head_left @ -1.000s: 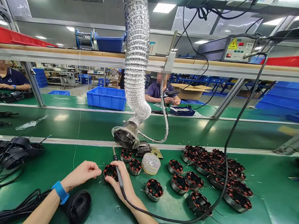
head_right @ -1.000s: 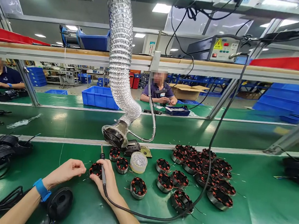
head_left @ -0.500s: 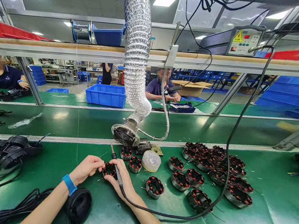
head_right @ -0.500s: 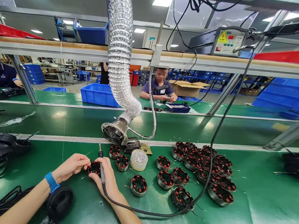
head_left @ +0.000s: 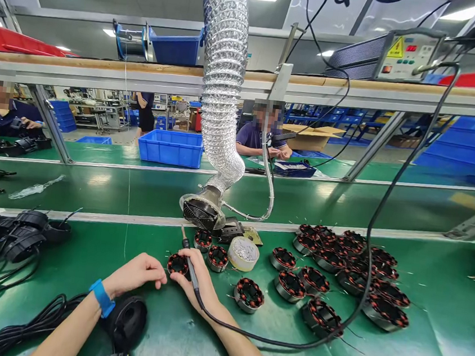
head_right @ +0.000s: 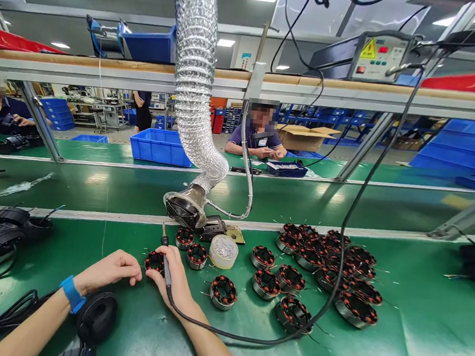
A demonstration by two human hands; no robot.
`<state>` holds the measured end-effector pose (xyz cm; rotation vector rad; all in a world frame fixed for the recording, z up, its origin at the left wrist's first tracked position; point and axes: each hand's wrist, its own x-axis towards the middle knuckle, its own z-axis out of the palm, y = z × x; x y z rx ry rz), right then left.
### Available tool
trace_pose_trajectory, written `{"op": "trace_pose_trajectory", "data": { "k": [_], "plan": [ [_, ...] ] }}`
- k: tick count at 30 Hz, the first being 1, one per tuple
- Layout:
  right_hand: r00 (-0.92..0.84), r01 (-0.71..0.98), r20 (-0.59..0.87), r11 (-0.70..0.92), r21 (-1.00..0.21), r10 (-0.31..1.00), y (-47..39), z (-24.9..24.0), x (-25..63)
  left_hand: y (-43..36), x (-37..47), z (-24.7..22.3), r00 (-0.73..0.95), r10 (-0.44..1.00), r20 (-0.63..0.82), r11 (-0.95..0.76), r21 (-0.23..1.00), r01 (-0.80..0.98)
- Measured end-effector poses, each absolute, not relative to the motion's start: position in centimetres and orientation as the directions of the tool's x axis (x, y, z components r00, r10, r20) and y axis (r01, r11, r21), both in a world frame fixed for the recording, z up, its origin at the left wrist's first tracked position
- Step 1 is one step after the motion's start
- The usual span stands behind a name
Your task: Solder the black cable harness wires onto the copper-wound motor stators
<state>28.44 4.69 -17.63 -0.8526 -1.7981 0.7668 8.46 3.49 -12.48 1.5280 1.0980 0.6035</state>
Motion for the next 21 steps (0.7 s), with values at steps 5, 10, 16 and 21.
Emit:
{"op": "trace_pose_trajectory", "data": {
  "k": [5,10,16,21],
  "plan": [
    [-0.314,0.209,0.516,0.588,-0.781,0.797,4.8,-17.7,28.4,5.1,9.5,-13.4,0.422,0.848,-0.321,0.309,0.946,0.1],
    [-0.293,0.224,0.519,0.585,-0.779,0.803,4.8,-17.6,28.2,3.9,8.2,-10.7,0.272,0.937,-0.218,0.113,0.928,0.356],
    [-0.26,0.231,0.503,0.558,-0.797,0.824,4.7,-17.3,28.3,-1.4,5.8,-6.1,0.736,0.671,-0.089,-0.42,0.772,0.477],
    [-0.242,0.24,0.503,0.554,-0.797,0.83,5.0,-17.3,28.5,-3.8,7.2,-7.7,0.816,0.572,-0.086,-0.663,0.537,0.522]
  ]
}}
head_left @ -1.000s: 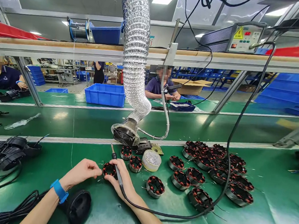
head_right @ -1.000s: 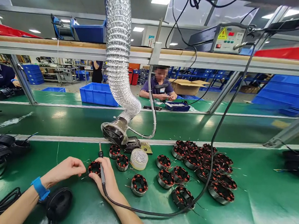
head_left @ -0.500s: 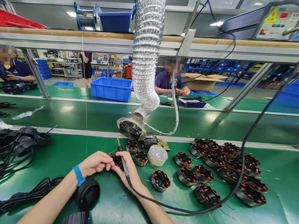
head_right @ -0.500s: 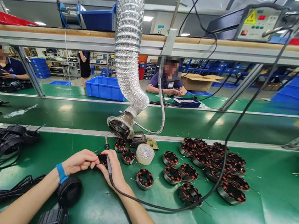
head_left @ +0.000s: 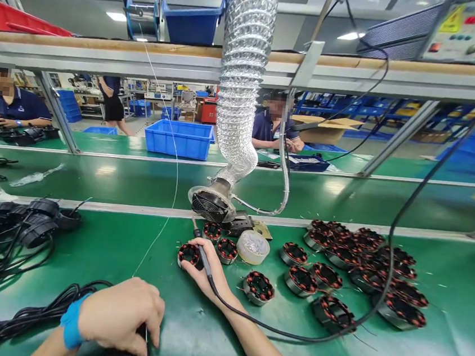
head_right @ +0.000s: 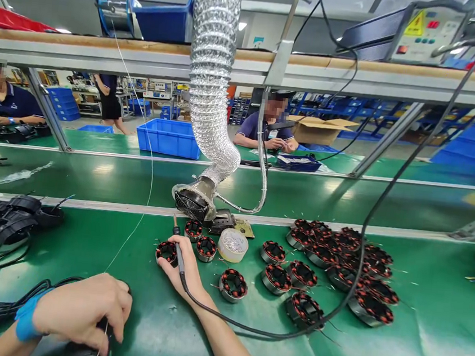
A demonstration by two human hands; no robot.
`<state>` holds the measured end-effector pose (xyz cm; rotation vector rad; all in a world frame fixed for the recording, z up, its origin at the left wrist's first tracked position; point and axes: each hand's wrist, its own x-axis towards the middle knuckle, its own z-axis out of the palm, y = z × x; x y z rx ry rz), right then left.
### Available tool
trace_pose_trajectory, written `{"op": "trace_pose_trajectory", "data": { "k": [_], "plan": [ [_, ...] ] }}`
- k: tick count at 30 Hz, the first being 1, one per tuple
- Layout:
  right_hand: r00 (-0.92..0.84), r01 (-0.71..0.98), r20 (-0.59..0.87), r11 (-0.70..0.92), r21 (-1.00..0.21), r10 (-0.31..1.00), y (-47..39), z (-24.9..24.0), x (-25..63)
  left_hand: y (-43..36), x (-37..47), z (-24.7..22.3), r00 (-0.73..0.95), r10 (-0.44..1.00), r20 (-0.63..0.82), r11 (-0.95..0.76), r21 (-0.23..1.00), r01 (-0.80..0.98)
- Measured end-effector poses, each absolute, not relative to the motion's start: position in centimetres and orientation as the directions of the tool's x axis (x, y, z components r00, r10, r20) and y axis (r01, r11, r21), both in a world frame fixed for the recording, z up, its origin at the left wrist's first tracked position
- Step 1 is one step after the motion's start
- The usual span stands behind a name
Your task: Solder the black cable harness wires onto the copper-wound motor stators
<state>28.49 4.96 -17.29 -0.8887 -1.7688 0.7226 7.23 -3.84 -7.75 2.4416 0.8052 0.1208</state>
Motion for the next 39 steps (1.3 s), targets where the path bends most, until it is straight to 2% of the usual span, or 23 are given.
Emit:
{"op": "trace_pose_trajectory", "data": {
  "k": [2,4,8,11,15,18,22,25,33,36,39],
  "plan": [
    [-0.247,0.244,0.502,0.554,-0.796,0.829,5.1,-17.3,28.6,-3.2,7.5,-8.3,0.797,0.599,-0.074,-0.643,0.549,0.534],
    [-0.253,0.245,0.5,0.555,-0.795,0.828,5.0,-17.4,28.6,-1.8,7.3,-8.6,0.734,0.679,-0.015,-0.573,0.614,0.543],
    [-0.264,0.239,0.507,0.565,-0.79,0.821,4.5,-17.5,28.3,1.3,6.7,-9.6,0.333,0.935,0.123,-0.309,0.744,0.593],
    [-0.279,0.222,0.524,0.585,-0.78,0.805,4.0,-17.2,27.8,2.5,6.7,-10.9,0.142,0.98,0.14,-0.196,0.804,0.561],
    [-0.216,0.196,0.58,0.617,-0.762,0.786,4.0,-15.5,27.1,2.4,7.0,-11.7,0.142,0.974,0.177,-0.225,0.829,0.512],
    [-0.161,0.089,0.608,0.625,-0.775,0.777,4.3,-13.7,26.1,1.9,7.2,-11.3,0.174,0.967,0.186,-0.252,0.813,0.526],
    [-0.147,-0.026,0.594,0.597,-0.801,0.791,4.6,-12.3,24.5,1.6,7.5,-10.6,0.227,0.952,0.205,-0.299,0.772,0.56],
    [-0.135,-0.04,0.574,0.574,-0.818,0.808,4.3,-12.3,23.7,1.5,7.6,-10.4,0.237,0.942,0.236,-0.332,0.751,0.571],
    [-0.036,-0.081,0.495,0.491,-0.867,0.868,4.1,-13.4,23.5,1.6,8.1,-11.5,0.176,0.956,0.235,-0.288,0.868,0.405],
    [0.005,-0.069,0.466,0.465,-0.883,0.885,4.0,-13.8,23.6,1.6,8.2,-12.5,0.124,0.937,0.327,-0.344,0.801,0.49],
    [0.046,-0.009,0.483,0.483,-0.875,0.875,3.5,-14.0,23.7,1.6,8.2,-13.2,0.136,0.879,0.456,-0.427,0.631,0.648]
  ]
}}
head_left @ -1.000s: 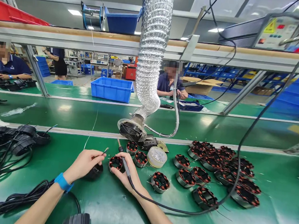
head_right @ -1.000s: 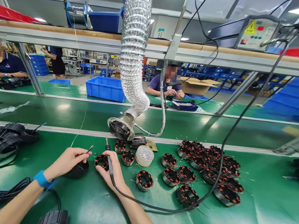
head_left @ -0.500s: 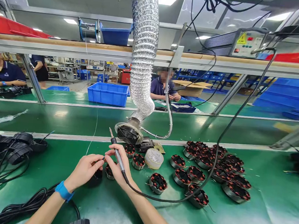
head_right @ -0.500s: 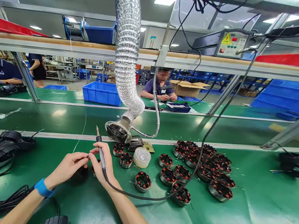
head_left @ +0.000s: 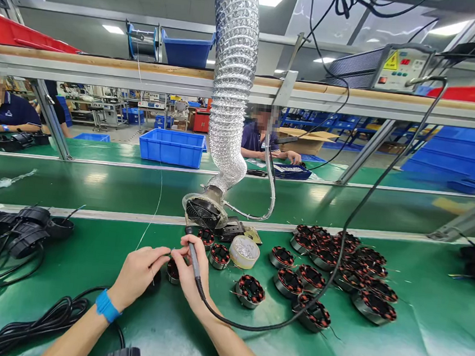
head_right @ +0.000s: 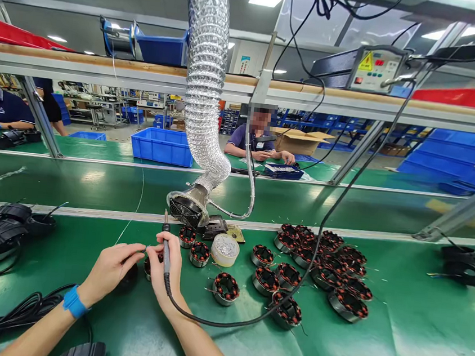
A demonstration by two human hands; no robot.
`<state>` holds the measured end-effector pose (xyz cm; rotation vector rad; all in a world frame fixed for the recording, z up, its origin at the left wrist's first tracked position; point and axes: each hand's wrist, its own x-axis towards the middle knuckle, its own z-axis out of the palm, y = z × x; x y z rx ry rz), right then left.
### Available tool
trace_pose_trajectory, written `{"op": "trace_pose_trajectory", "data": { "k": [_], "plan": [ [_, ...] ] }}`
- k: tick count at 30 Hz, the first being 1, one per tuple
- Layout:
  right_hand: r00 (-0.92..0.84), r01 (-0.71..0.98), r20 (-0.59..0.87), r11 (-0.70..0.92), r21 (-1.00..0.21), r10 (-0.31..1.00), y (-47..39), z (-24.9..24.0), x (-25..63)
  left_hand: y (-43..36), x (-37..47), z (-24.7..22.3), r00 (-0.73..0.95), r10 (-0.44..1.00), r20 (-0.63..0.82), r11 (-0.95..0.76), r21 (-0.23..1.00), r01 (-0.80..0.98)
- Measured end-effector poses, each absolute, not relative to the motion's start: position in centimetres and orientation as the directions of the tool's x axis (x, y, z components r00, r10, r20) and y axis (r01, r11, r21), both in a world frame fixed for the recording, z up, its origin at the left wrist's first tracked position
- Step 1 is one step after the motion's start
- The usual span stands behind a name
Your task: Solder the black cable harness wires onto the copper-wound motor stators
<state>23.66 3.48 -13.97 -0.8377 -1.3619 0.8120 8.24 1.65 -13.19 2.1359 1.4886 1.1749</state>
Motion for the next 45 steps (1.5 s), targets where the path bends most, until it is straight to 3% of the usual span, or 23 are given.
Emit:
{"op": "trace_pose_trajectory", "data": {
  "k": [2,5,8,13,16,21,30,36,45],
  "plan": [
    [0.062,0.066,0.535,0.531,-0.845,0.843,3.0,-13.9,23.7,1.6,8.4,-13.3,0.176,0.85,0.496,-0.462,0.545,0.7],
    [0.025,0.135,0.628,0.62,-0.773,0.778,2.6,-13.6,23.8,1.3,8.6,-13.0,0.202,0.841,0.502,-0.478,0.514,0.713],
    [-0.001,0.119,0.637,0.632,-0.766,0.771,2.6,-13.5,23.8,1.2,8.8,-12.6,0.151,0.88,0.451,-0.428,0.61,0.667],
    [0.026,0.018,0.511,0.511,-0.859,0.859,3.3,-14.0,23.7,1.6,8.7,-12.1,0.102,0.961,0.259,-0.276,0.844,0.46],
    [0.002,0.019,0.509,0.508,-0.861,0.861,3.5,-14.3,23.6,1.9,8.3,-11.9,0.095,0.973,0.211,-0.231,0.906,0.355],
    [-0.005,0.032,0.527,0.527,-0.85,0.85,3.3,-14.3,23.6,2.0,7.9,-11.7,0.174,0.967,0.184,-0.233,0.915,0.328],
    [0.009,0.019,0.505,0.504,-0.863,0.863,3.5,-14.4,23.8,1.7,8.3,-12.0,0.186,0.962,0.2,-0.265,0.852,0.451],
    [-0.062,0.148,0.695,0.695,-0.704,0.717,2.6,-12.9,23.9,1.9,8.6,-11.8,0.172,0.976,0.132,-0.191,0.9,0.392],
    [-0.163,0.074,0.822,0.837,-0.542,0.546,1.1,-12.5,24.0,2.0,8.4,-12.5,0.146,0.984,0.107,-0.157,0.905,0.395]
  ]
}}
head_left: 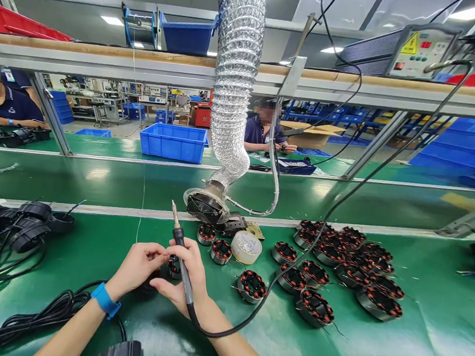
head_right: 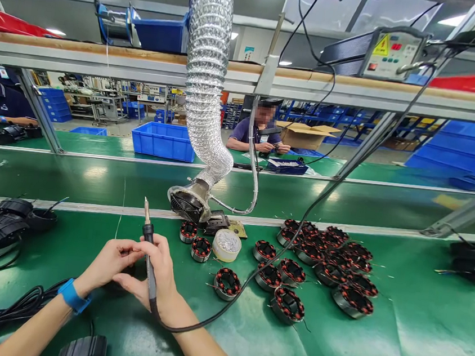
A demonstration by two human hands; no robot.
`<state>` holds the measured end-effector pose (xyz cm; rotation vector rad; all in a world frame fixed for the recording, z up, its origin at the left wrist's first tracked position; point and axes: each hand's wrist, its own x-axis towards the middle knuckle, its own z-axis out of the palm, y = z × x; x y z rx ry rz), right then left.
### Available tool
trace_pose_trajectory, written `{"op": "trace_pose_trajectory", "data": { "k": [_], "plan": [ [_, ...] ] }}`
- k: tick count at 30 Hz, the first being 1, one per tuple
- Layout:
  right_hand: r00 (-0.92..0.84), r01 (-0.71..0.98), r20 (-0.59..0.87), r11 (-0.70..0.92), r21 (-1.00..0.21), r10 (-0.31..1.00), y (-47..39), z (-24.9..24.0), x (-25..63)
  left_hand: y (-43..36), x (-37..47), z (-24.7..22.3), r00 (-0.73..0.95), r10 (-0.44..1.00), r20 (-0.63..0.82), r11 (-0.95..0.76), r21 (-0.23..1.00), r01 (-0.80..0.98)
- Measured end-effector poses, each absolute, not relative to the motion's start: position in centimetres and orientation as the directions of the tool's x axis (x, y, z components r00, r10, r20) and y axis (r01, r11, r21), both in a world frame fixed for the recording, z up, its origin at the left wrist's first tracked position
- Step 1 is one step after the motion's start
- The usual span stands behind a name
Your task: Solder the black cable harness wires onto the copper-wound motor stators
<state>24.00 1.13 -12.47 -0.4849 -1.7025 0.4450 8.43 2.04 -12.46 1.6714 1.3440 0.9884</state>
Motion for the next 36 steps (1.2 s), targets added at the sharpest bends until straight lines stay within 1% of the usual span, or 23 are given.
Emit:
{"op": "trace_pose_trajectory", "data": {
  "k": [3,6,9,12,14,17,23,27,31,33,36],
  "plan": [
    [-0.139,0.087,0.836,0.847,-0.524,0.531,1.1,-12.5,23.8,2.0,8.5,-12.4,0.16,0.98,0.117,-0.17,0.911,0.375],
    [-0.067,0.114,0.825,0.826,-0.553,0.561,1.4,-12.6,23.6,1.7,8.6,-11.9,0.201,0.972,0.12,-0.189,0.907,0.376],
    [-0.031,0.135,0.765,0.761,-0.635,0.644,1.9,-12.8,23.8,1.4,8.5,-11.2,0.259,0.959,0.118,-0.218,0.889,0.403],
    [-0.029,0.138,0.671,0.667,-0.732,0.741,2.4,-13.1,24.0,1.4,8.2,-10.7,0.318,0.939,0.129,-0.275,0.836,0.474],
    [-0.017,0.136,0.635,0.631,-0.764,0.772,2.5,-13.2,24.1,1.5,8.0,-10.6,0.335,0.935,0.118,-0.28,0.824,0.492],
    [-0.02,0.137,0.628,0.624,-0.769,0.778,2.5,-13.3,24.0,1.4,7.9,-10.5,0.341,0.937,0.079,-0.235,0.863,0.448],
    [-0.107,0.112,0.598,0.607,-0.787,0.794,2.4,-13.1,24.1,1.5,7.8,-10.5,0.388,0.921,-0.008,-0.134,0.932,0.336],
    [-0.14,0.064,0.524,0.535,-0.842,0.84,2.8,-13.2,24.4,1.9,7.6,-11.1,0.365,0.931,-0.014,-0.096,0.955,0.279],
    [-0.136,0.024,0.45,0.457,-0.889,0.883,3.0,-13.5,24.7,2.1,7.6,-11.5,0.336,0.942,-0.003,-0.102,0.95,0.294],
    [-0.125,0.025,0.454,0.461,-0.887,0.882,3.1,-13.7,24.8,2.1,7.7,-11.5,0.323,0.946,-0.005,-0.105,0.941,0.321],
    [-0.125,0.085,0.513,0.524,-0.848,0.849,3.2,-13.9,25.0,1.9,8.0,-11.4,0.31,0.95,0.024,-0.145,0.916,0.375]
  ]
}}
